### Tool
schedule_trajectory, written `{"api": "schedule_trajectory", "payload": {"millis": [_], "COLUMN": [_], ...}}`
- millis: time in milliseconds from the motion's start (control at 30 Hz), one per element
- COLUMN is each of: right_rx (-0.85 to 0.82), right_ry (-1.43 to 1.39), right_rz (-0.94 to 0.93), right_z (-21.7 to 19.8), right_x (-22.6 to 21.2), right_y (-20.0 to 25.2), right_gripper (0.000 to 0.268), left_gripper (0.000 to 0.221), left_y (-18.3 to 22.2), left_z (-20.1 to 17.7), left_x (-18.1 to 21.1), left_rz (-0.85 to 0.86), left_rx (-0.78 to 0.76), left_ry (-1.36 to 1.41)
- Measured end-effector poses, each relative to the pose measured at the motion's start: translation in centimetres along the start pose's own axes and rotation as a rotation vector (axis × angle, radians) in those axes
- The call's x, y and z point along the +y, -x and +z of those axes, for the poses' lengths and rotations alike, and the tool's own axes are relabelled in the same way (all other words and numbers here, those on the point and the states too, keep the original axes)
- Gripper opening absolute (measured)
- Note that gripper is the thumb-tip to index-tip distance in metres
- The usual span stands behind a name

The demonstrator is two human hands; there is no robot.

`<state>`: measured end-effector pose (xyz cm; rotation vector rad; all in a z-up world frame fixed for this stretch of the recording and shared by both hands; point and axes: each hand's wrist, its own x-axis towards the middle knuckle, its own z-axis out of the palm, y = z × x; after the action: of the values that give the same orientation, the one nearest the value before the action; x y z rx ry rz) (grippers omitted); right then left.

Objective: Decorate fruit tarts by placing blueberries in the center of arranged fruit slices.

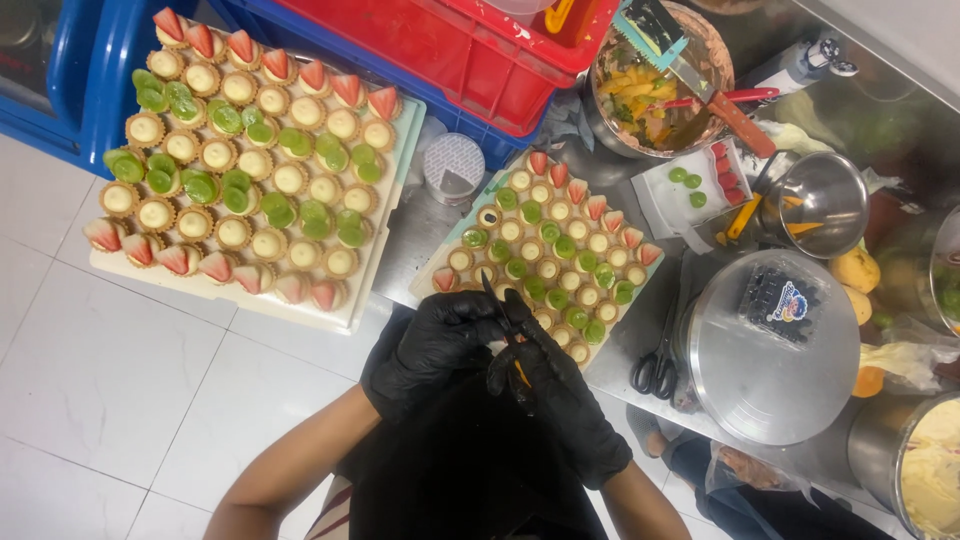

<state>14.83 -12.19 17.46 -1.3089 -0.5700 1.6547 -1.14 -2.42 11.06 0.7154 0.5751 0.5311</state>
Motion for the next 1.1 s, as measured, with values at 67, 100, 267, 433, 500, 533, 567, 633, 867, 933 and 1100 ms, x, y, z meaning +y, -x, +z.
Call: {"api": "schedule_trajectory", "payload": {"millis": [67,100,267,433,500,533,567,633,867,933,1100], "right_rx": [-0.059,-0.117,-0.058,0.195,0.362,0.364,0.335,0.297,0.274,0.223,0.394], "right_ry": [0.066,0.131,0.381,0.391,0.688,0.685,0.779,0.873,0.934,0.816,0.508], "right_rz": [-0.089,-0.174,0.07,-0.167,-0.502,-0.504,-0.6,-0.701,-0.509,-0.521,-0.554], "right_z": [-1.5,-2.3,-4.9,-5.3,-4.4,-4.8,-5.2,-5.0,-6.5,-8.2,-12.9], "right_x": [1.7,2.7,2.7,4.2,3.1,3.7,4.3,4.5,7.9,9.7,12.3], "right_y": [0.2,0.3,0.7,-1.8,-4.3,-5.2,-6.1,-7.4,-10.9,-13.4,-21.1], "right_gripper": [0.06,0.06,0.056,0.049,0.047,0.047,0.043,0.038,0.048,0.051,0.052], "left_gripper": [0.017,0.021,0.019,0.021,0.02,0.02,0.019,0.017,0.016,0.018,0.032], "left_y": [-0.2,-0.2,-1.9,-1.6,-1.9,-2.7,-3.4,-4.6,-5.8,-6.3,-7.4], "left_z": [0.9,1.3,-2.6,-1.2,-0.8,-2.1,-3.4,-5.6,-9.5,-9.7,-11.1], "left_x": [2.8,4.1,1.4,0.9,-0.1,-2.3,-4.4,-7.1,-10.0,-10.0,-11.2], "left_rz": [-0.062,-0.126,0.073,0.057,-0.071,-0.072,-0.088,-0.099,0.143,0.149,0.01], "left_rx": [0.058,0.119,0.164,0.148,0.118,0.116,0.137,0.162,-0.009,-0.077,0.219], "left_ry": [0.03,0.062,-0.01,0.058,-0.053,-0.056,-0.084,-0.113,-0.275,-0.229,-0.222]}}
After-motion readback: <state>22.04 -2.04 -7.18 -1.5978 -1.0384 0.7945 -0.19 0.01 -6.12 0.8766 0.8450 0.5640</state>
